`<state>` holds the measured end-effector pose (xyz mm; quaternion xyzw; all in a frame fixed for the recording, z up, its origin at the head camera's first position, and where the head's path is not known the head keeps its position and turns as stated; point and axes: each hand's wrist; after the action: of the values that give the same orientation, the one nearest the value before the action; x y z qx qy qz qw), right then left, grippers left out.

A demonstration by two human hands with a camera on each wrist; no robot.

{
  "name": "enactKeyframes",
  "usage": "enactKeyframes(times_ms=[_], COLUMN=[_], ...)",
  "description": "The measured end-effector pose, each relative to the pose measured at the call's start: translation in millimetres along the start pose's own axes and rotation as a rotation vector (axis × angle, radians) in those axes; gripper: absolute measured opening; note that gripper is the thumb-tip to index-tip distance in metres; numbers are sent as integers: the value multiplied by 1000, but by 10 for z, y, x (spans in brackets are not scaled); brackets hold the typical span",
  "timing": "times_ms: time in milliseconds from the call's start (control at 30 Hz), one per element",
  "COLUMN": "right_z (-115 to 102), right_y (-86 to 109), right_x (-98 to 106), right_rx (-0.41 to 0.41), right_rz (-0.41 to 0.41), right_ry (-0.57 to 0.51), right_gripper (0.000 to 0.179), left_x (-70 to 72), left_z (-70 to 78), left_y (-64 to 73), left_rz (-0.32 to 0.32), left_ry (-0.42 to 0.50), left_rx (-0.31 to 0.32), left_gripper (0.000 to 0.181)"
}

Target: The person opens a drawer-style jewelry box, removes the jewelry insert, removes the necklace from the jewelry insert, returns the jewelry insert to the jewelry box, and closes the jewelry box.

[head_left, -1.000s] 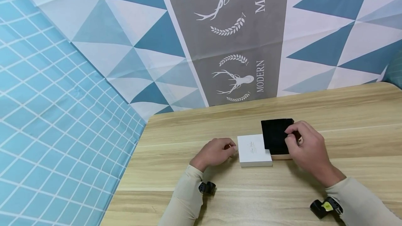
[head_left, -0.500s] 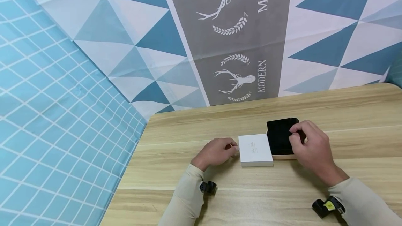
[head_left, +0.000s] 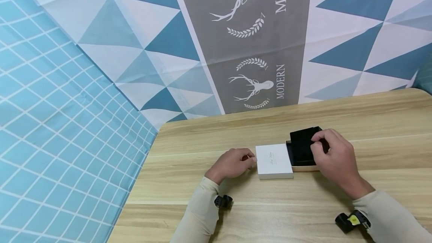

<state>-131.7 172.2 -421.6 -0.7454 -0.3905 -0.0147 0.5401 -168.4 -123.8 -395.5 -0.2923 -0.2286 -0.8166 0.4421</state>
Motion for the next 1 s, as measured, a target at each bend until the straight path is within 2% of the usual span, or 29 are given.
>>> enactKeyframes(times_ms=[667,1000], right_z=[32,35], right_y=[-11,-12], right_x=[17,35], right_rx=[-55,-117], right_rz=[-59,-106], right_ry=[15,34], right_gripper=[16,16], left_x=[-8,-11], left_z=[-14,-9], left_y=[-6,-4], left_rz=[-3,-12], left_ry=[6,1], left_rx=[-2,-4], left_gripper=[21,23])
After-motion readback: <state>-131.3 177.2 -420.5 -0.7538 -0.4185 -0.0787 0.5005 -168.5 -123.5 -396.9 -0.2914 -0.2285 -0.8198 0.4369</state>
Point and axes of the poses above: each hand's wrist, its own y-axis away from the middle knuckle, its own x-axis out of the back of the hand, z = x × y, and after that the axes turned 14 degrees about y, right-handed
